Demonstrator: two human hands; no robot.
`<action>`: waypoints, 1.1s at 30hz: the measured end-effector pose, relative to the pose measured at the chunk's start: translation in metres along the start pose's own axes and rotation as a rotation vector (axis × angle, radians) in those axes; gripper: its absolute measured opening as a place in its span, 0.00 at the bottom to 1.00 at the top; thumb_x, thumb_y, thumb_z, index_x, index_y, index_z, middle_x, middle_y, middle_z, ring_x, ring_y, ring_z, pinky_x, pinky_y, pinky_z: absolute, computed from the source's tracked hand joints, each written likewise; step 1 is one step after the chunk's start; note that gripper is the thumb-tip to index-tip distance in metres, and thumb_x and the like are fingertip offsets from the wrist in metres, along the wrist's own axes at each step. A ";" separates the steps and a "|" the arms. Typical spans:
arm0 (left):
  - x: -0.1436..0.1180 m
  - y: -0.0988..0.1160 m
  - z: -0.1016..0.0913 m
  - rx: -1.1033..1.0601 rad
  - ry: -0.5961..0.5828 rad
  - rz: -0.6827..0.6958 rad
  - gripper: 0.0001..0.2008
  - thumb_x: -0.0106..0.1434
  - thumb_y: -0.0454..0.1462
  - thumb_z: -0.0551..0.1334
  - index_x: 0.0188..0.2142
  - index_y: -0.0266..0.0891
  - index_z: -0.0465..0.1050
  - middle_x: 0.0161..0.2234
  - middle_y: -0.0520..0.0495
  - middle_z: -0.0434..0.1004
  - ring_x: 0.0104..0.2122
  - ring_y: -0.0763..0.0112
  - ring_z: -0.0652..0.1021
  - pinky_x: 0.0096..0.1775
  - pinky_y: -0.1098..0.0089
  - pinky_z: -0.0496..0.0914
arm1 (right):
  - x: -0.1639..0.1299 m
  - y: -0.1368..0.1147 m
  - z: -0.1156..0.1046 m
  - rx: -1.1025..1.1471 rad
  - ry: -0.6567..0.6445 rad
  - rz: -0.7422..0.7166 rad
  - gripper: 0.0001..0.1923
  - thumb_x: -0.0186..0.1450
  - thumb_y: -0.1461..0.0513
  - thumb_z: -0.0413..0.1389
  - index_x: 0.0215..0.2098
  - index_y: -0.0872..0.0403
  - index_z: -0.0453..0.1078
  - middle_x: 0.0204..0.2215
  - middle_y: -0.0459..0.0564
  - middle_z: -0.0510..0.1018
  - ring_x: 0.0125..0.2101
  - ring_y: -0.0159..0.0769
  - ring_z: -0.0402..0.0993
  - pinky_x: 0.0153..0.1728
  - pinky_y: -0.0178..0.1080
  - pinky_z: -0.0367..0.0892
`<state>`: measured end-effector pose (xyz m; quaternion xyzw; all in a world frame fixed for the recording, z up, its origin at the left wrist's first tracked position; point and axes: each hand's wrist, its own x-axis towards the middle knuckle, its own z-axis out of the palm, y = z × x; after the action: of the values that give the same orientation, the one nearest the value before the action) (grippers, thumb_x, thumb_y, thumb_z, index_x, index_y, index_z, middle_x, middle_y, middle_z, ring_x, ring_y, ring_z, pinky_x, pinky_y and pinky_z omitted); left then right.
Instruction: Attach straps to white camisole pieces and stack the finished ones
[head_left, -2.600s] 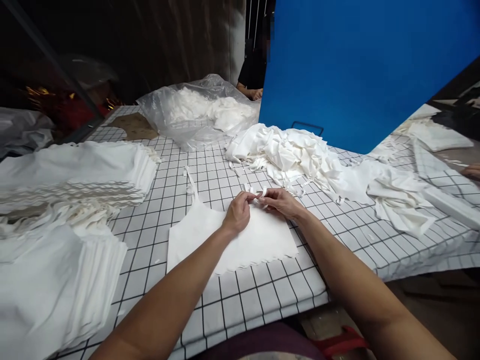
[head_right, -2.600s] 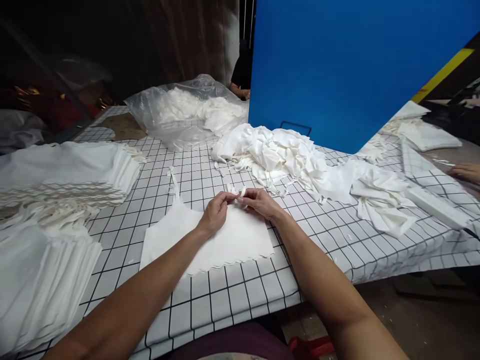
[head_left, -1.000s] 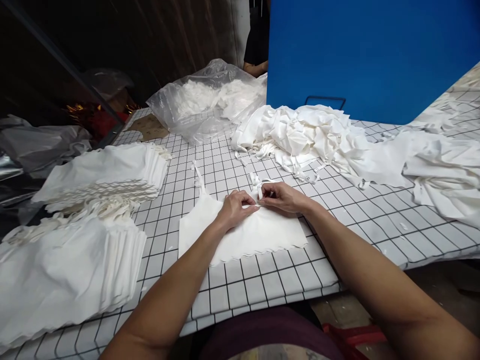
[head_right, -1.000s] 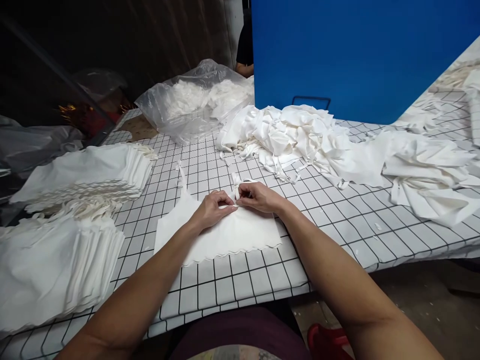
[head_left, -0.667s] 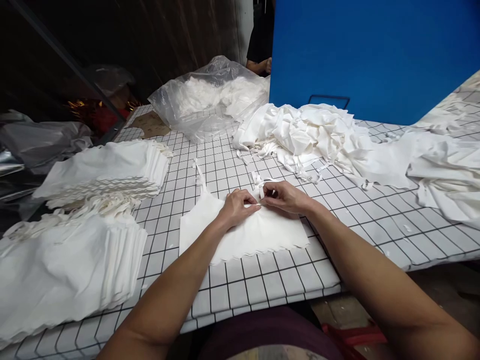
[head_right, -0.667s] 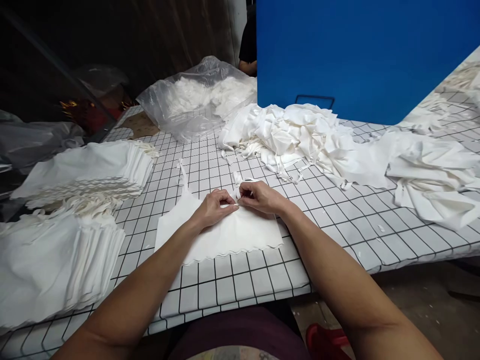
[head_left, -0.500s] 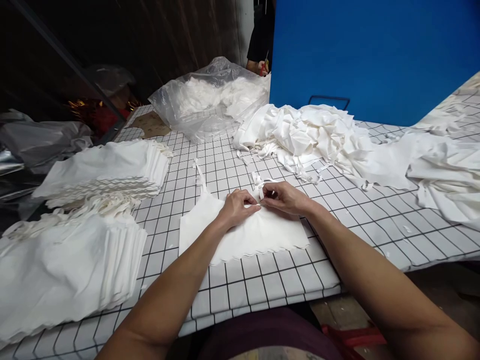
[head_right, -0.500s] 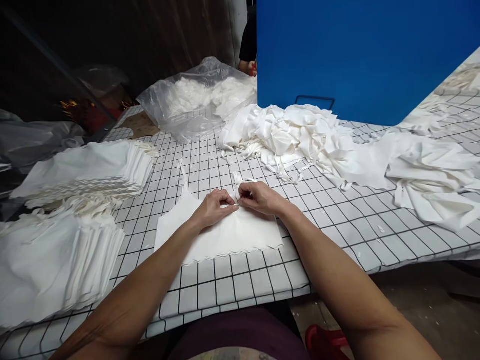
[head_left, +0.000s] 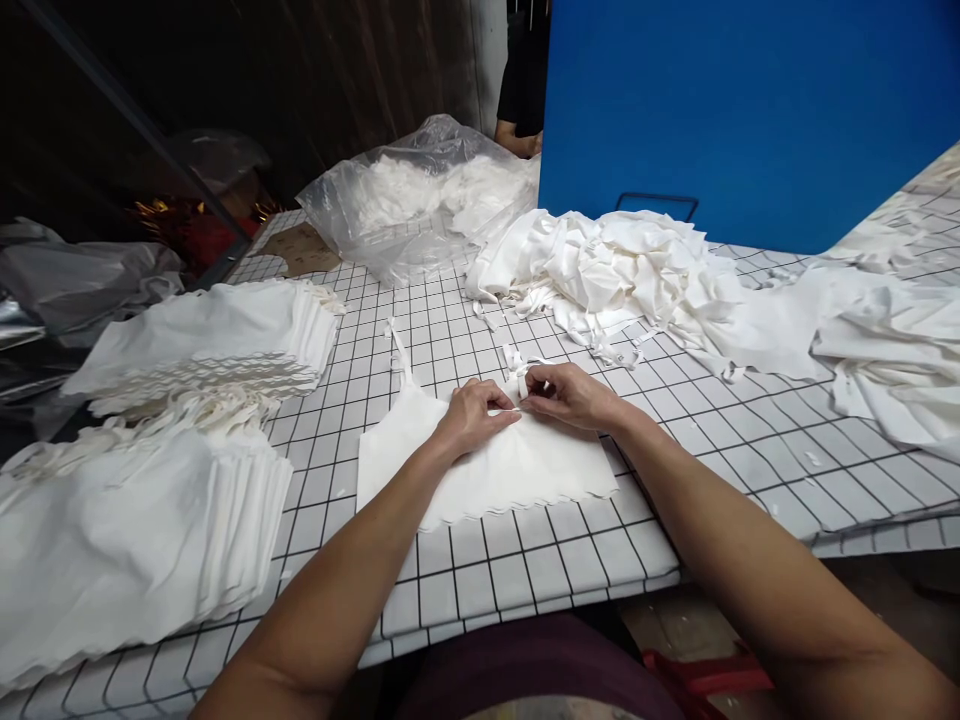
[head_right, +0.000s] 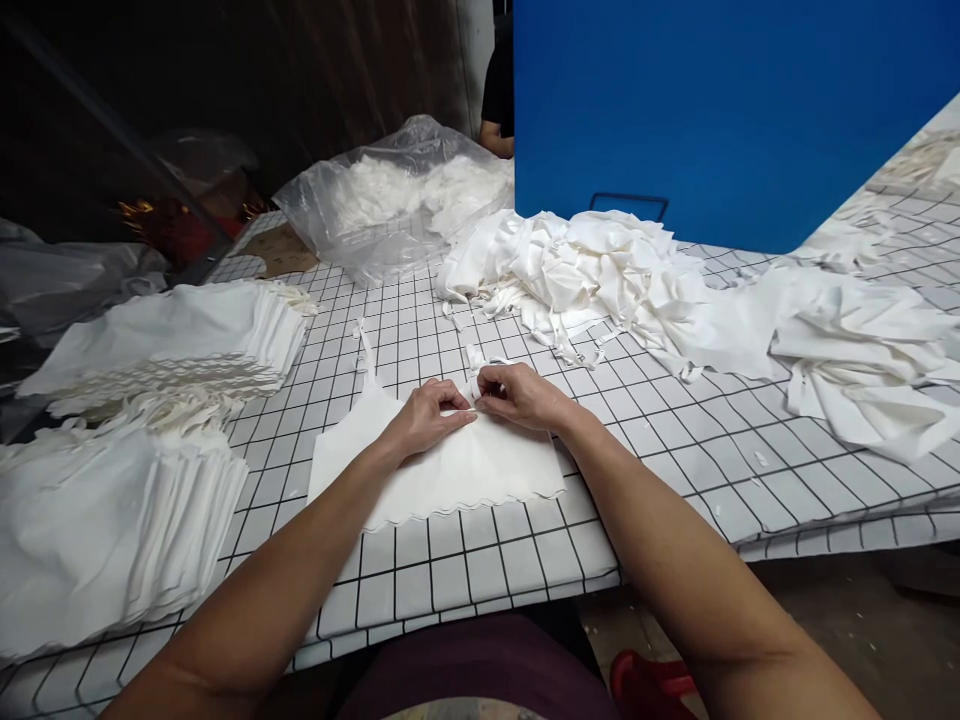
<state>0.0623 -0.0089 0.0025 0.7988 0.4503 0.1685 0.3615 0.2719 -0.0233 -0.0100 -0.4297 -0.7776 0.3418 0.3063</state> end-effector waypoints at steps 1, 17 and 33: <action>0.000 0.000 0.000 0.001 0.000 0.002 0.04 0.59 0.38 0.66 0.29 0.41 0.75 0.38 0.49 0.79 0.47 0.61 0.73 0.52 0.59 0.65 | 0.000 0.000 0.000 0.000 0.002 -0.001 0.07 0.64 0.62 0.57 0.30 0.55 0.65 0.24 0.43 0.68 0.25 0.28 0.62 0.28 0.34 0.58; 0.001 -0.004 0.001 -0.012 -0.001 0.012 0.06 0.59 0.39 0.66 0.28 0.41 0.74 0.38 0.49 0.79 0.46 0.62 0.73 0.51 0.60 0.66 | -0.001 0.003 0.000 -0.033 0.035 -0.009 0.06 0.64 0.61 0.57 0.31 0.54 0.65 0.24 0.43 0.69 0.25 0.29 0.63 0.29 0.34 0.59; 0.000 -0.003 0.000 0.015 -0.005 0.025 0.05 0.60 0.39 0.65 0.30 0.41 0.75 0.38 0.49 0.79 0.45 0.61 0.72 0.52 0.58 0.65 | -0.002 0.001 -0.001 0.025 -0.025 -0.023 0.07 0.64 0.62 0.58 0.30 0.55 0.65 0.23 0.43 0.68 0.24 0.28 0.63 0.27 0.34 0.60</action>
<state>0.0608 -0.0076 0.0007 0.8076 0.4406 0.1678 0.3543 0.2741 -0.0245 -0.0101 -0.4125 -0.7819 0.3534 0.3061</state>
